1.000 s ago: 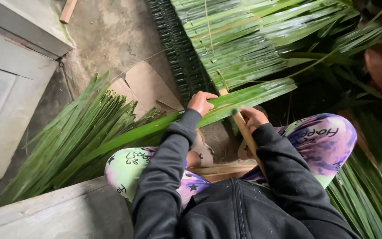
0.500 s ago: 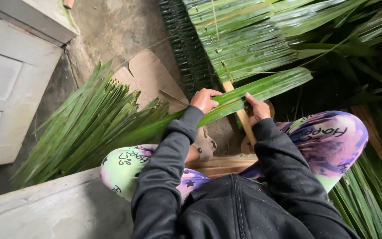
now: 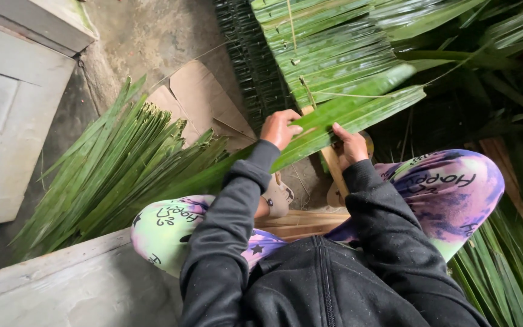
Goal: Weaving palm leaves onto a wooden frame to create a thatched panel
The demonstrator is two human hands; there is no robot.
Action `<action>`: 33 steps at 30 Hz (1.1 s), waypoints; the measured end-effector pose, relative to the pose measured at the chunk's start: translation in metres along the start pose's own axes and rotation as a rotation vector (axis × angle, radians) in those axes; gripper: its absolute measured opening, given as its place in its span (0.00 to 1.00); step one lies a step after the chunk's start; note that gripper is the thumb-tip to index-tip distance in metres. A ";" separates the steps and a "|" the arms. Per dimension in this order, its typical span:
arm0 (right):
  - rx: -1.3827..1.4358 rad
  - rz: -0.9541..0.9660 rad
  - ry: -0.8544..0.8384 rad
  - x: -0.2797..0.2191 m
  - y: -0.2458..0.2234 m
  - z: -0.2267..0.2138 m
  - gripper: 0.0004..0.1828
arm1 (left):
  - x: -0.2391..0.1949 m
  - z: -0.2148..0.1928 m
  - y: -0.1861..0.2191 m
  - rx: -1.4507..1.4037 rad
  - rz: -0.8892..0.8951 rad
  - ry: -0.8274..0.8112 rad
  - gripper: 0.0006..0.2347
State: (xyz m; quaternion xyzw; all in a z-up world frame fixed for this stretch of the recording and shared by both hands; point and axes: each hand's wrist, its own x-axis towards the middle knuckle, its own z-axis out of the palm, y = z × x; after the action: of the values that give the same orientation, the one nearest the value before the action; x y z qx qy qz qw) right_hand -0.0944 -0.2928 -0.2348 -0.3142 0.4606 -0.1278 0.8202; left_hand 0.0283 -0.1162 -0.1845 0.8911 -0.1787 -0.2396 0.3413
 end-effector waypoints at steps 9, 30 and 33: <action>0.174 0.111 -0.061 0.011 -0.002 -0.006 0.22 | 0.025 0.014 -0.042 -0.122 0.032 -0.075 0.14; -0.103 -0.090 0.040 -0.002 -0.001 -0.008 0.19 | 0.000 0.000 0.004 0.003 -0.050 -0.130 0.13; -0.106 -0.057 0.112 0.025 0.018 -0.024 0.21 | 0.001 0.003 0.000 -0.041 -0.059 -0.146 0.14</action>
State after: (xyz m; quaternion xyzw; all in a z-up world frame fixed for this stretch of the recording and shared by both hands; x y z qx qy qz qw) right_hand -0.1026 -0.3013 -0.2722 -0.3628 0.5026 -0.1439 0.7714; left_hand 0.0281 -0.1184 -0.1865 0.8690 -0.1716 -0.3176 0.3384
